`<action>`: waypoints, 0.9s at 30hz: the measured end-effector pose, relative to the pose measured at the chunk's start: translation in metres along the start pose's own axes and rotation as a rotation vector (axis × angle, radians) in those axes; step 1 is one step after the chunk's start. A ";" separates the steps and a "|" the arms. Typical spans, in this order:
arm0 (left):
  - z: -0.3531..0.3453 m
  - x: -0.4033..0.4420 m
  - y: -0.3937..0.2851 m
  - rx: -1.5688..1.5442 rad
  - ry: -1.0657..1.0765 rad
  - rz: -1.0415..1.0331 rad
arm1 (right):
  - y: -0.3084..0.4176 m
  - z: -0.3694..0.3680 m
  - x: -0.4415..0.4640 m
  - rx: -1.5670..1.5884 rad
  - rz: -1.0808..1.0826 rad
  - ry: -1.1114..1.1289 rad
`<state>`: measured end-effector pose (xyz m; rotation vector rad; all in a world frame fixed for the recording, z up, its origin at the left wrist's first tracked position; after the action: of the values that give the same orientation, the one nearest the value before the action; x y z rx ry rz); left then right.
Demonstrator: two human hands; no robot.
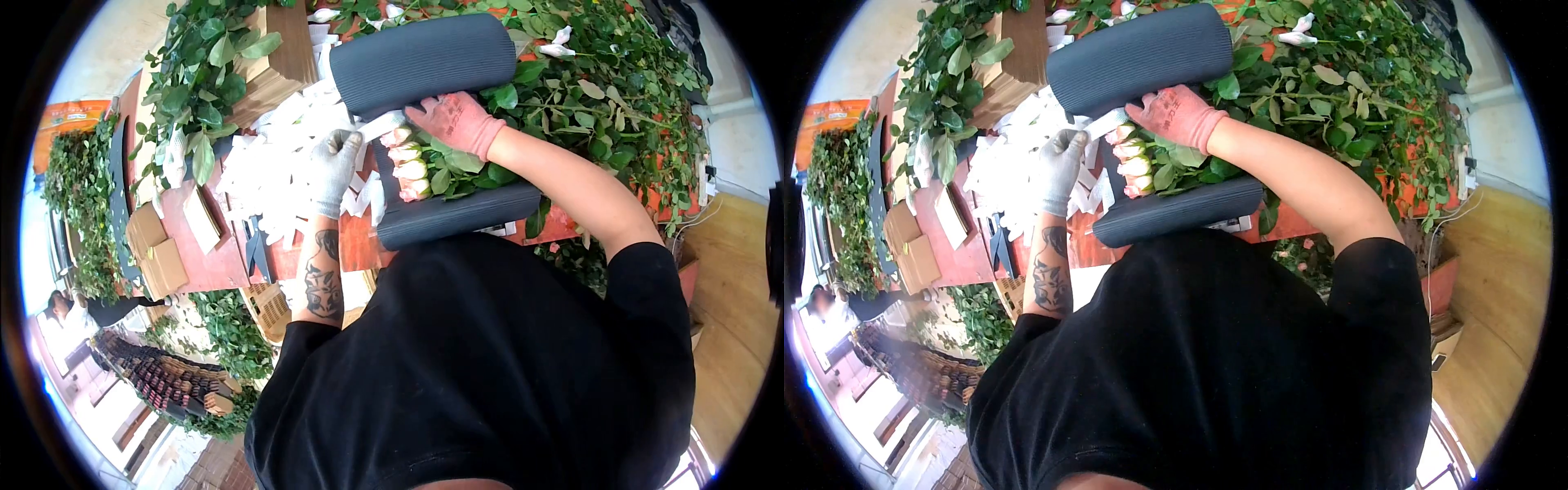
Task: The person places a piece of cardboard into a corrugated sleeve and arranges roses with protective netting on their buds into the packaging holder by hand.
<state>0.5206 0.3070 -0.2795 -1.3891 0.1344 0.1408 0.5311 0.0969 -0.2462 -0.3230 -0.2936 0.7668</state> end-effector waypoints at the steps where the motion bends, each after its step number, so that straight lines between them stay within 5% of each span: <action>1: 0.003 -0.002 -0.002 0.008 -0.019 -0.054 | 0.000 0.005 0.000 -0.009 -0.002 -0.005; 5: 0.049 0.001 0.026 0.171 -0.133 -0.014 | 0.001 0.003 -0.003 0.004 0.007 -0.045; 9: 0.106 -0.020 -0.005 0.674 -0.202 0.069 | 0.000 0.011 -0.001 -0.052 0.048 0.019; 12: 0.051 -0.037 -0.074 0.516 0.116 -0.446 | 0.002 -0.004 -0.002 0.050 0.031 -0.049; 13: 0.016 -0.050 -0.110 0.464 0.259 -0.276 | 0.002 -0.003 -0.002 0.053 0.073 -0.064; 14: -0.007 -0.053 -0.119 0.416 0.322 -0.563 | 0.000 -0.003 -0.001 0.008 0.082 -0.035; 16: -0.032 -0.038 -0.108 0.481 0.394 -0.646 | 0.000 0.004 0.000 0.005 0.032 0.065; 17: -0.038 -0.031 -0.107 0.479 0.385 -0.645 | 0.000 0.007 0.004 0.003 0.040 0.063; 19: -0.049 -0.015 -0.084 0.487 0.412 -0.315 | 0.001 0.011 0.006 -0.013 0.030 0.081; 22: -0.048 -0.004 -0.069 0.479 0.419 -0.278 | -0.003 0.023 0.004 -0.048 0.041 -0.077; 24: -0.048 -0.004 -0.069 0.434 0.424 -0.145 | -0.004 0.024 0.004 -0.015 0.042 -0.031; 27: -0.045 -0.007 -0.069 0.369 0.438 -0.205 | -0.004 0.021 0.006 -0.010 0.041 -0.015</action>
<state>0.5257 0.2503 -0.2195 -1.0389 0.3619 -0.3479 0.5294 0.1020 -0.2244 -0.3339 -0.3060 0.8082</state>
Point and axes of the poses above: each hand's wrist, its own x-axis towards the middle knuckle, its own z-axis out of the back of the hand, y = z × x, the point moved 5 cm from there along x, towards the middle knuckle, and after that the axes turned 13 degrees about -x, right-handed, at the moved point
